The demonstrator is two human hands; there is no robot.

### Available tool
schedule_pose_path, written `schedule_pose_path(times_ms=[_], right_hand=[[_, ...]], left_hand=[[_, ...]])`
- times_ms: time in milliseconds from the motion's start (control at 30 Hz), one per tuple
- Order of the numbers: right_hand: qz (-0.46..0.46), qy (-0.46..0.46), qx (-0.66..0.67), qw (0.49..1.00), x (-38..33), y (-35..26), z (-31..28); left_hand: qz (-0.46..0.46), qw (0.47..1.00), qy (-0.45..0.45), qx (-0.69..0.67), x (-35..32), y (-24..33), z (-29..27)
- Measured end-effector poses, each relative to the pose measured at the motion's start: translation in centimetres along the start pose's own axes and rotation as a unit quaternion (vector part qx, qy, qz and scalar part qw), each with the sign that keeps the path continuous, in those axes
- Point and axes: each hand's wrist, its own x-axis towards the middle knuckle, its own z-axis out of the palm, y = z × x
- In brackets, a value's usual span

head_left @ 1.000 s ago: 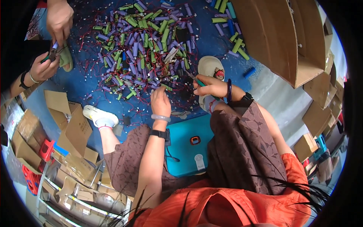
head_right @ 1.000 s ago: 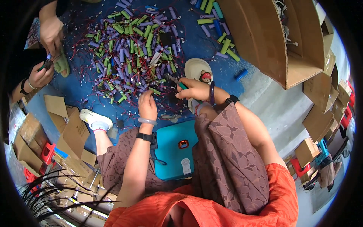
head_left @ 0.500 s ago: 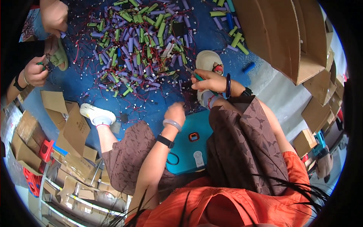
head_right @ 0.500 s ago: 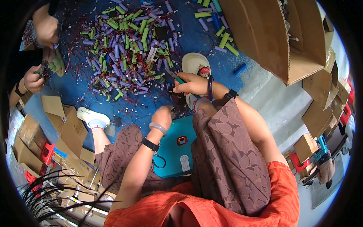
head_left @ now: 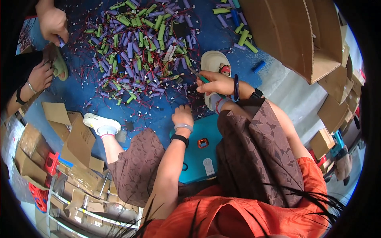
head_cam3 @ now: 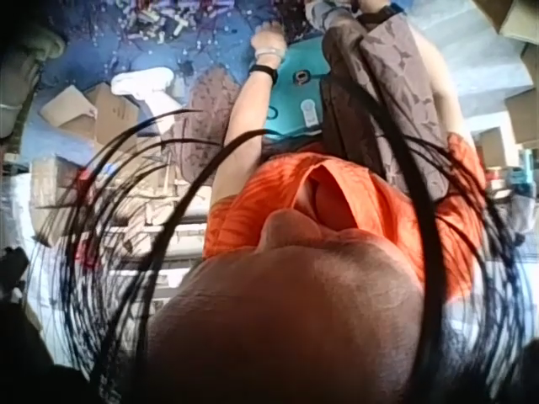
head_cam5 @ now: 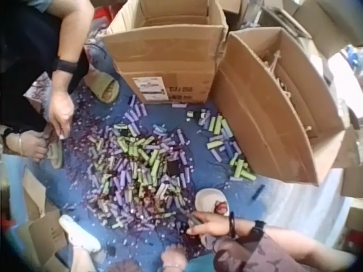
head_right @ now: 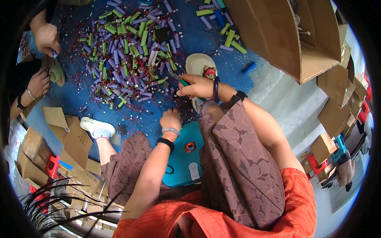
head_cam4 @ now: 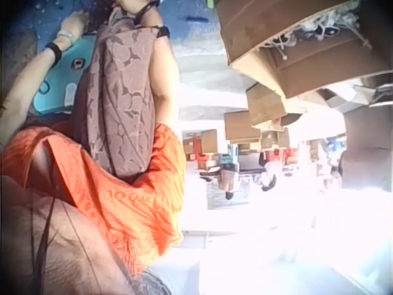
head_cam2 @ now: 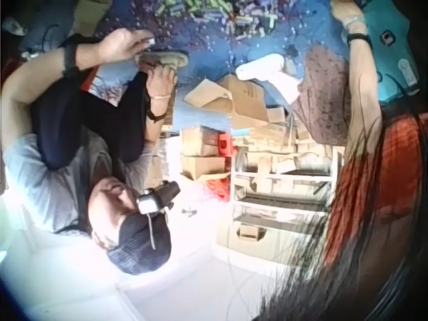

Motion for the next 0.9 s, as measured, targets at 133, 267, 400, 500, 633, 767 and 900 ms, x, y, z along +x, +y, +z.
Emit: schedule_pose_path(times_ms=[133,267,400,500,633,767,900], right_hand=[[-0.005,-0.005,-0.009,1.000,-0.3,-0.7,0.0],[-0.030,0.016,-0.021,0.999,0.0,-0.3,0.1],[-0.036,0.021,-0.011,0.999,-0.1,-0.1,0.2],[-0.034,0.017,-0.016,0.999,0.1,0.2,0.0],[-0.042,0.017,0.002,0.999,0.2,0.4,0.1],[-0.040,0.022,0.003,0.999,0.1,0.9,-0.2],[-0.050,0.019,0.004,0.999,0.3,0.5,0.1]], left_hand=[[0.015,0.995,-0.031,-0.099,-0.2,-0.8,-2.4],[-0.007,0.971,0.064,-0.230,-0.3,-1.3,-3.9],[0.043,0.962,0.204,-0.179,0.3,-0.8,-5.5],[0.031,0.956,0.188,-0.223,1.4,-0.5,-6.1],[-0.028,0.961,0.157,-0.225,3.2,-0.1,-6.4],[0.043,0.964,0.220,-0.145,4.0,0.4,-6.9],[0.147,0.943,0.260,-0.148,5.6,-0.5,-6.7]])
